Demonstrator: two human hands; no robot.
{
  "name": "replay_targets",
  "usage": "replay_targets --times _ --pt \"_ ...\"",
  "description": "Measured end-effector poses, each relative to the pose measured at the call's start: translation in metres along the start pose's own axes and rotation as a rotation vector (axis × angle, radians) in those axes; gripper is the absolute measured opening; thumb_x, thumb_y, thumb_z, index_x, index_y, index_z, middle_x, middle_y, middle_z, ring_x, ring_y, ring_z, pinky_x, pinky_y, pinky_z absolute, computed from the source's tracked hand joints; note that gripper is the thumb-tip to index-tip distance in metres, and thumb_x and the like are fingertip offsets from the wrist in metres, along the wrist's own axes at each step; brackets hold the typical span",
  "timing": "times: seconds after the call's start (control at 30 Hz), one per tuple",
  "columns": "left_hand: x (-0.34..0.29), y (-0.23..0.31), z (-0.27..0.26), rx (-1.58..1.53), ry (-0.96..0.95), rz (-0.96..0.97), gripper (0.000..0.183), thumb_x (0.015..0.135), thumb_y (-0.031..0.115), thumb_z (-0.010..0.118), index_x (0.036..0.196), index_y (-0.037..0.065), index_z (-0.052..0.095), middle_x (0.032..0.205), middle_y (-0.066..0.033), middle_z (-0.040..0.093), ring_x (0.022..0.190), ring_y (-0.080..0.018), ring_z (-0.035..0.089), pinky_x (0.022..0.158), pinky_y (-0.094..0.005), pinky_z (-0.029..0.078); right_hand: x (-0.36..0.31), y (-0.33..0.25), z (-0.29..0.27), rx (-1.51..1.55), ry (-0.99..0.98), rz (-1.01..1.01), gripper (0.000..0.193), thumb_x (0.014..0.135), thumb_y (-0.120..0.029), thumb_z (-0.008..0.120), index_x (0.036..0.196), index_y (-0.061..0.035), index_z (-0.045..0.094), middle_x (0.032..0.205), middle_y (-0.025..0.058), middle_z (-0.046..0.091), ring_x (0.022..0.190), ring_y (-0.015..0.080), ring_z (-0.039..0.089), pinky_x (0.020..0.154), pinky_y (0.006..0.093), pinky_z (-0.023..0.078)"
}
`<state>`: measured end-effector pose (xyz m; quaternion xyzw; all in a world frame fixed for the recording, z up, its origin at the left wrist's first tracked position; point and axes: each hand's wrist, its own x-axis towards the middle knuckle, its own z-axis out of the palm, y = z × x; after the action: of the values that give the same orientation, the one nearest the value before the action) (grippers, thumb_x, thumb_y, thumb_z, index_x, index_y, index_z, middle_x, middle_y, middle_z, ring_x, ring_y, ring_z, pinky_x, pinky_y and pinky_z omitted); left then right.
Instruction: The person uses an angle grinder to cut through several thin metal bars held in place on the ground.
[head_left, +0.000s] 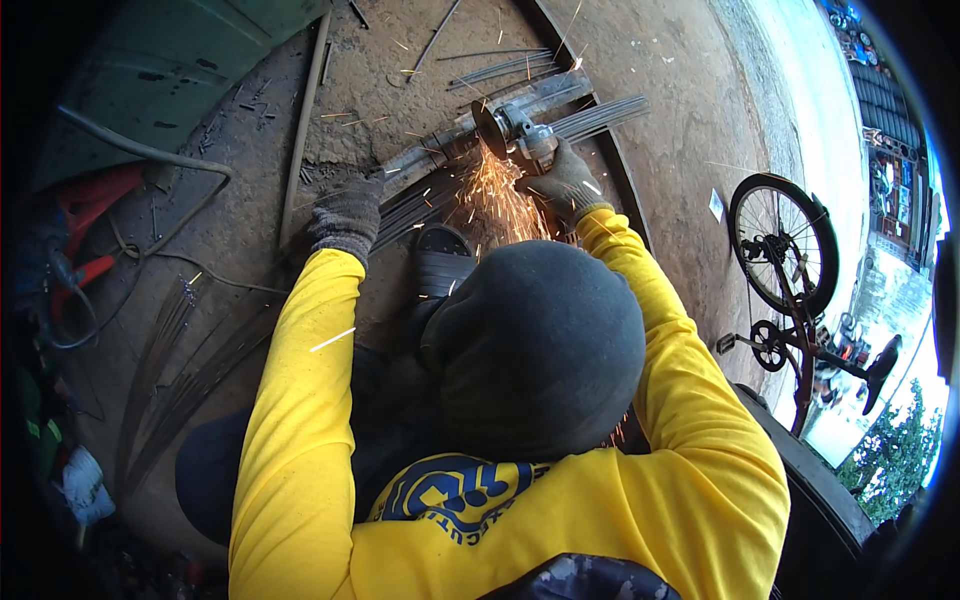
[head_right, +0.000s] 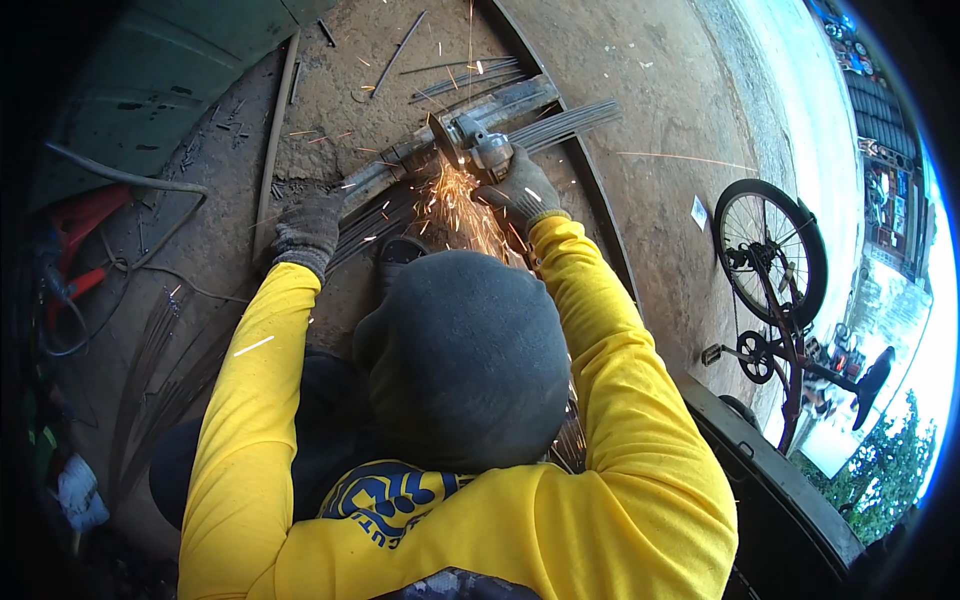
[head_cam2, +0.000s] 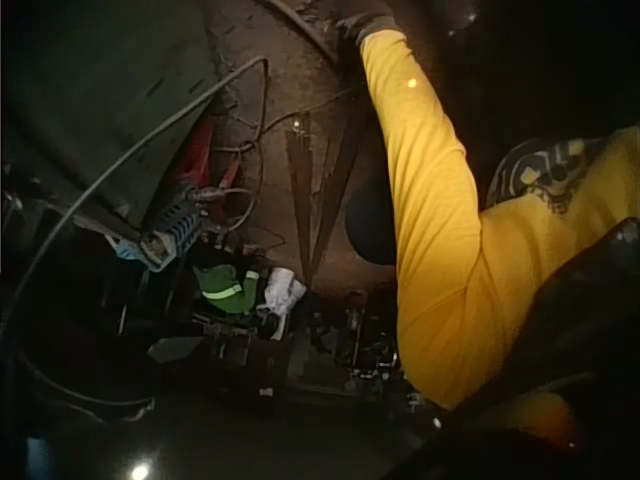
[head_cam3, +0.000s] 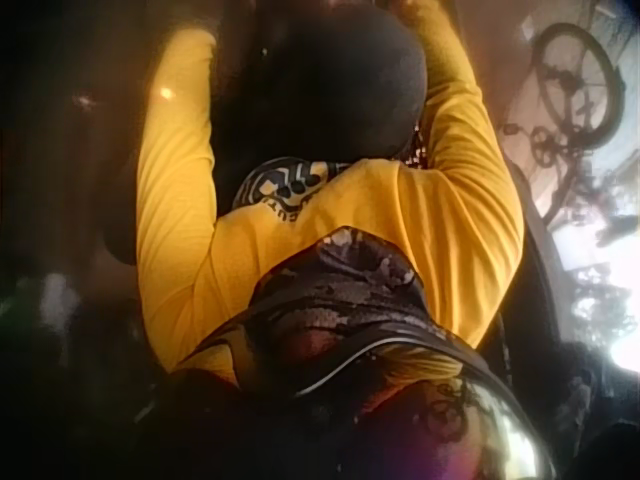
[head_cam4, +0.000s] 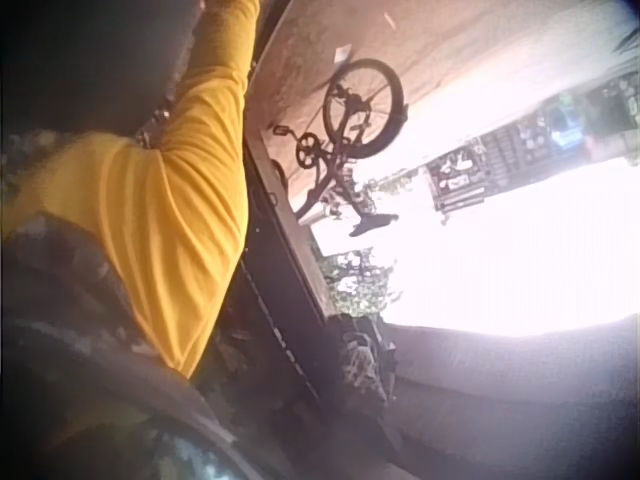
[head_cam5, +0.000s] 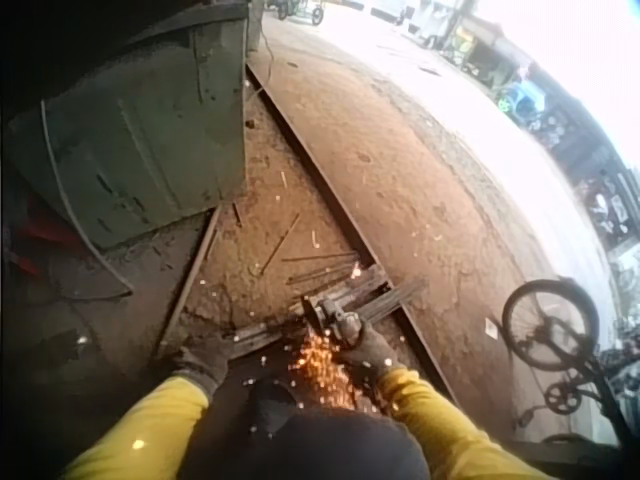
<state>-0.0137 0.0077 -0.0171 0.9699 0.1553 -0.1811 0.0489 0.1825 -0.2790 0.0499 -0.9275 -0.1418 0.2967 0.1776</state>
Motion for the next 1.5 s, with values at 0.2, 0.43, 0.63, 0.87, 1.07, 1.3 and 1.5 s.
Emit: replay_targets --times 0.2,0.43,0.63,0.87,1.07,1.3,1.5 --pt "-0.004 0.001 -0.008 -0.033 -0.008 0.000 0.030 0.102 0.022 0.050 0.123 0.019 0.071 0.109 -0.0143 0.073 0.101 -0.0351 0.073 0.084 -0.0499 0.059 -0.006 0.003 0.000 -0.027 -0.022 0.059 0.107 0.068 -0.046 0.087 0.149 0.0038 0.038 0.132 0.0307 0.064 0.124 0.0440 0.063 0.107 0.0442 0.049" --pt "-0.006 0.005 -0.015 0.012 0.010 -0.004 0.031 0.102 0.022 0.050 0.124 0.021 0.071 0.108 -0.0144 0.072 0.098 -0.0354 0.073 0.081 -0.0513 0.059 -0.007 0.001 -0.001 0.024 -0.041 0.017 0.104 0.067 -0.040 0.085 0.149 0.0048 0.038 0.130 0.0310 0.065 0.122 0.0445 0.063 0.107 0.0444 0.049" --pt "-0.003 0.002 -0.009 0.015 0.037 0.010 0.027 0.101 0.022 0.052 0.117 0.018 0.074 0.108 -0.0146 0.073 0.099 -0.0341 0.073 0.081 -0.0497 0.059 -0.004 -0.010 -0.008 -0.004 -0.051 -0.035 0.100 0.068 -0.040 0.086 0.146 0.0035 0.041 0.131 0.0310 0.064 0.124 0.0431 0.063 0.106 0.0443 0.050" --pt "-0.005 0.006 -0.013 -0.015 0.022 -0.027 0.028 0.102 0.020 0.050 0.120 0.020 0.071 0.106 -0.0155 0.072 0.096 -0.0364 0.074 0.079 -0.0511 0.059 -0.001 -0.006 0.000 -0.047 -0.008 0.070 0.110 0.064 -0.043 0.087 0.150 0.0030 0.036 0.133 0.0314 0.063 0.124 0.0427 0.063 0.106 0.0430 0.050" --pt "-0.003 0.004 -0.006 0.021 -0.019 -0.026 0.027 0.101 0.019 0.051 0.119 0.018 0.071 0.107 -0.0150 0.073 0.097 -0.0351 0.074 0.080 -0.0506 0.059 -0.012 -0.003 0.002 0.003 0.011 0.048 0.111 0.063 -0.044 0.087 0.151 0.0023 0.037 0.132 0.0305 0.064 0.124 0.0427 0.063 0.106 0.0431 0.050" --pt "0.006 -0.006 0.014 -0.021 0.006 0.050 0.027 0.100 0.020 0.053 0.121 0.018 0.071 0.108 -0.0149 0.074 0.098 -0.0359 0.073 0.081 -0.0507 0.059 -0.018 0.004 0.005 0.053 -0.023 0.080 0.098 0.064 -0.037 0.089 0.144 -0.0004 0.046 0.128 0.0278 0.066 0.121 0.0433 0.064 0.104 0.0449 0.050" --pt "-0.002 0.003 -0.003 0.048 0.004 0.017 0.026 0.101 0.023 0.053 0.116 0.018 0.073 0.105 -0.0146 0.074 0.097 -0.0352 0.074 0.080 -0.0495 0.059 -0.012 0.011 0.010 0.110 0.010 0.047 0.098 0.064 -0.037 0.089 0.144 -0.0013 0.046 0.128 0.0286 0.066 0.122 0.0431 0.064 0.104 0.0455 0.050"
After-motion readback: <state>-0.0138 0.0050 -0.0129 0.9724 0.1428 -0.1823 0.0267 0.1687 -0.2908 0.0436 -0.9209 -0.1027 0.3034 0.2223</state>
